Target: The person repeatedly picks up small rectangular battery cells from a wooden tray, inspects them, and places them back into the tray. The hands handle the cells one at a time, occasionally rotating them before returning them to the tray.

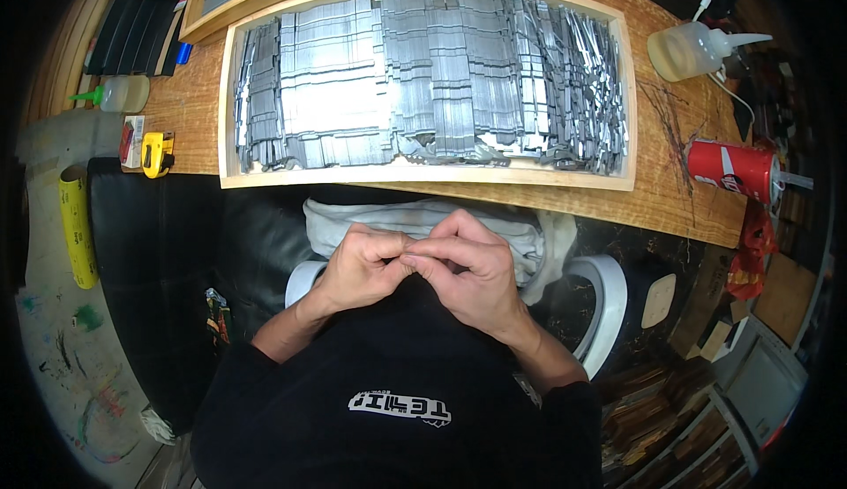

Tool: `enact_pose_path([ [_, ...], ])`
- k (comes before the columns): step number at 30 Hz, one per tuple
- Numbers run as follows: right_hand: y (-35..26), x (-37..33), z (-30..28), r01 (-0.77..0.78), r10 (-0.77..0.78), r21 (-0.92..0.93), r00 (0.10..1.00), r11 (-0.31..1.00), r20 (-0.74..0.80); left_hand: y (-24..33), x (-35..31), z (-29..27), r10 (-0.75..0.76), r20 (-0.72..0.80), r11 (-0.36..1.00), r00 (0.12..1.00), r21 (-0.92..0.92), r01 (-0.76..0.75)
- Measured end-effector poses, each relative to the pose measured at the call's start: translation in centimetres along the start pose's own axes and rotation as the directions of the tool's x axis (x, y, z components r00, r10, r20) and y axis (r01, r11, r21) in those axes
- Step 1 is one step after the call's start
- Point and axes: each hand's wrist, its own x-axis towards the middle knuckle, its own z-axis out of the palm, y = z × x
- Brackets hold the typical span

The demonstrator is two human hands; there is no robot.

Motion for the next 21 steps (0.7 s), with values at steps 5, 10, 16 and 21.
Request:
enact_pose_path([
  [5,0.25,0.25,-0.14,0.024,-0.024,0.01,0.999,1.0,0.023,0.02,-0.05,0.1,0.068,-0.043,0.997,0.997,0.034,-0.067],
  [10,0.45,0.45,-0.11,0.044,-0.046,0.035,0.998,0.998,0.042,-0.03,-0.26,-0.19,0.086,-0.044,0.995,0.995,0.046,-0.084],
  [16,0.76,0.48,-0.06,0.067,-0.068,0.053,0.997,0.996,0.033,-0.09,-0.24,-0.27,0.126,-0.053,0.99,0.991,0.069,-0.122],
  [21,0.53,0.51,-0.1,0.051,-0.054,0.074,0.998,0.996,0.036,-0.27,-0.3,-0.16,0.145,-0.065,0.988,0.987,0.054,-0.142],
])
